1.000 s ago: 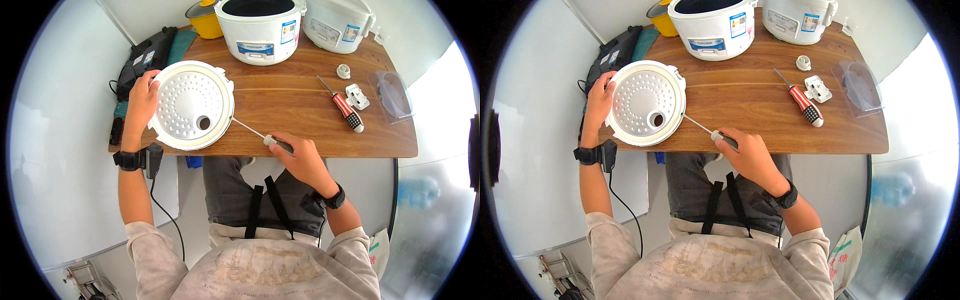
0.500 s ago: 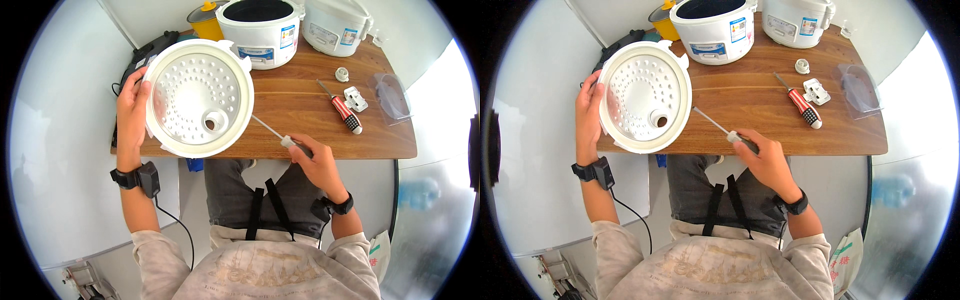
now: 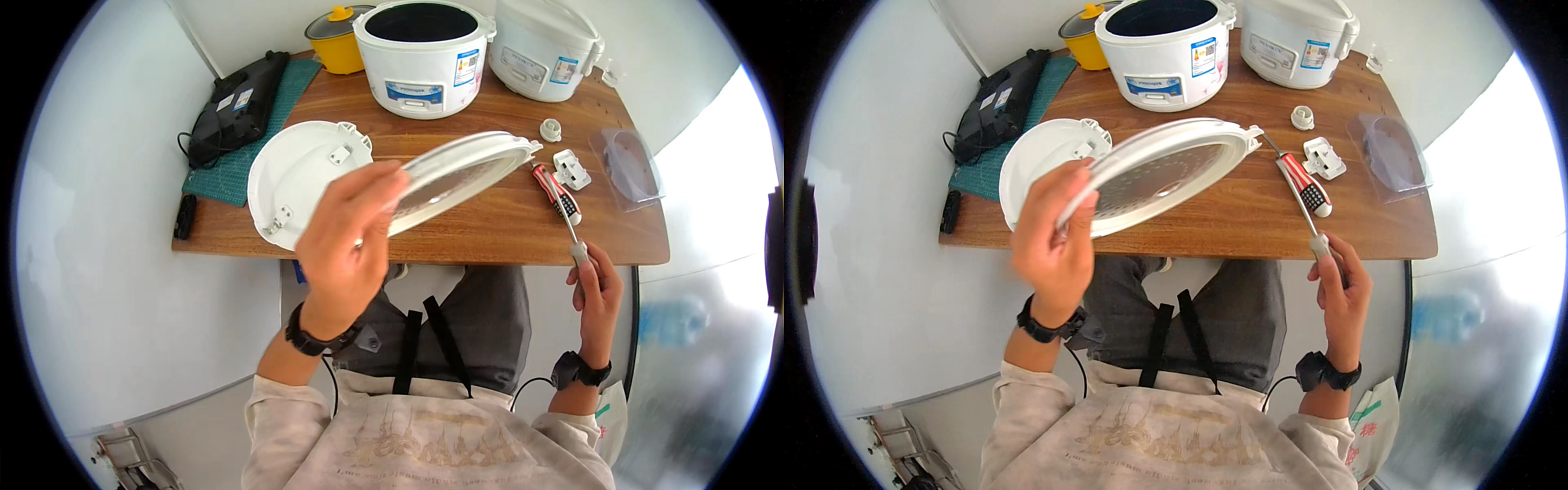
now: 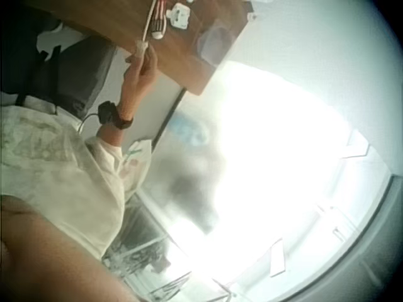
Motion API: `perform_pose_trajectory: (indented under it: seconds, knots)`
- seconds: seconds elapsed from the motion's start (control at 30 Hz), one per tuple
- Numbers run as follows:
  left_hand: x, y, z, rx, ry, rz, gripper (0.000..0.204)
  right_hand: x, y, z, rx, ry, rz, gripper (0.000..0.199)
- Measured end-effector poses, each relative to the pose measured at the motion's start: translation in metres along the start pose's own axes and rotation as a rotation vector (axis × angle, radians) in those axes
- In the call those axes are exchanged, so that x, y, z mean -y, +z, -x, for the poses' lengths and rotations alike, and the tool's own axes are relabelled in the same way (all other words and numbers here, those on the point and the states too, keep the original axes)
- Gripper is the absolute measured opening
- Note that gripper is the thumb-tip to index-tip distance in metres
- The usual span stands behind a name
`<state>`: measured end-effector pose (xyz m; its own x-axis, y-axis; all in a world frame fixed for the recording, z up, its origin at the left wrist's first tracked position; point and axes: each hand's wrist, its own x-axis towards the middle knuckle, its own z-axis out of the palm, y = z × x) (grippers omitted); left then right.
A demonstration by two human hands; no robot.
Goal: The person uses a screwdriver to remove screws from a white rice cooker, detaches the lid, and then removes screws from the lid's inner plate. The disassembled parts are placed on the table.
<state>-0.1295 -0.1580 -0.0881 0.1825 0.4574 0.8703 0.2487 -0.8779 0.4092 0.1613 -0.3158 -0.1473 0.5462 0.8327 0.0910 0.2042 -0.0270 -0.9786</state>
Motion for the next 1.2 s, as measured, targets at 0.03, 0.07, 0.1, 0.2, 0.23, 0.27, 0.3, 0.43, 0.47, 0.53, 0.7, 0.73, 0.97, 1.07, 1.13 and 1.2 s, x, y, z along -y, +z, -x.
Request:
perform_pose_trajectory:
  seconds: [0.03, 0.07, 0.1, 0.2, 0.23, 0.27, 0.3, 0.43, 0.47, 0.53, 0.7, 0.73, 0.97, 1.07, 1.13, 1.2]
  knots:
    - [0.0, 0.006, 0.002, -0.002, 0.039, -0.023, 0.038, -0.003, -0.003, 0.002, -0.014, 0.014, -0.005, 0.032]
    - [0.001, 0.011, 0.004, -0.004, 0.078, -0.046, 0.04, -0.006, -0.006, 0.003, -0.023, 0.026, -0.007, 0.033]
    - [0.004, 0.016, 0.007, 0.017, 0.117, -0.053, 0.042, -0.007, -0.008, 0.005, -0.032, 0.038, -0.008, 0.033]
    - [0.008, 0.024, 0.016, 0.113, 0.22, -0.042, 0.044, -0.012, -0.011, 0.008, -0.026, 0.056, -0.005, 0.033]
    - [0.007, 0.027, 0.019, 0.15, 0.24, -0.018, 0.042, -0.014, -0.012, 0.008, -0.026, 0.06, -0.003, 0.034]
    - [0.006, 0.028, 0.023, 0.188, 0.26, 0.008, 0.041, -0.013, -0.011, 0.008, -0.033, 0.058, -0.003, 0.034]
    - [0.004, 0.03, 0.027, 0.219, 0.275, -0.017, 0.044, -0.013, -0.01, 0.007, -0.041, 0.056, -0.003, 0.034]
    - [0.005, 0.041, 0.047, 0.305, 0.395, -0.031, 0.043, -0.012, -0.009, 0.006, -0.077, 0.061, -0.01, 0.034]
    - [0.005, 0.044, 0.052, 0.339, 0.375, -0.026, 0.042, -0.011, -0.01, 0.006, -0.073, 0.059, -0.01, 0.034]
    - [0.005, 0.044, 0.057, 0.406, 0.339, -0.022, 0.04, -0.012, -0.009, 0.004, -0.062, 0.049, -0.014, 0.033]
    - [0.011, 0.05, 0.066, 0.573, 0.272, -0.039, 0.04, -0.013, -0.01, 0.004, -0.054, 0.053, 0.02, 0.034]
    - [0.013, 0.05, 0.067, 0.602, 0.257, -0.047, 0.041, -0.014, -0.009, 0.004, -0.048, 0.056, 0.032, 0.034]
    - [0.016, 0.043, 0.059, 0.611, 0.173, -0.075, 0.044, -0.015, 0.001, 0.002, -0.005, 0.041, 0.021, 0.034]
    - [0.015, 0.038, 0.045, 0.481, 0.127, -0.06, 0.044, -0.018, 0.006, 0.001, -0.007, 0.043, -0.095, 0.036]
    - [0.022, 0.039, 0.034, 0.333, 0.135, -0.052, 0.045, -0.021, 0.009, 0.0, 0.009, 0.044, -0.141, 0.037]
    - [0.022, 0.04, 0.029, 0.325, 0.134, -0.056, 0.043, -0.021, 0.011, -0.001, 0.019, 0.035, -0.143, 0.037]
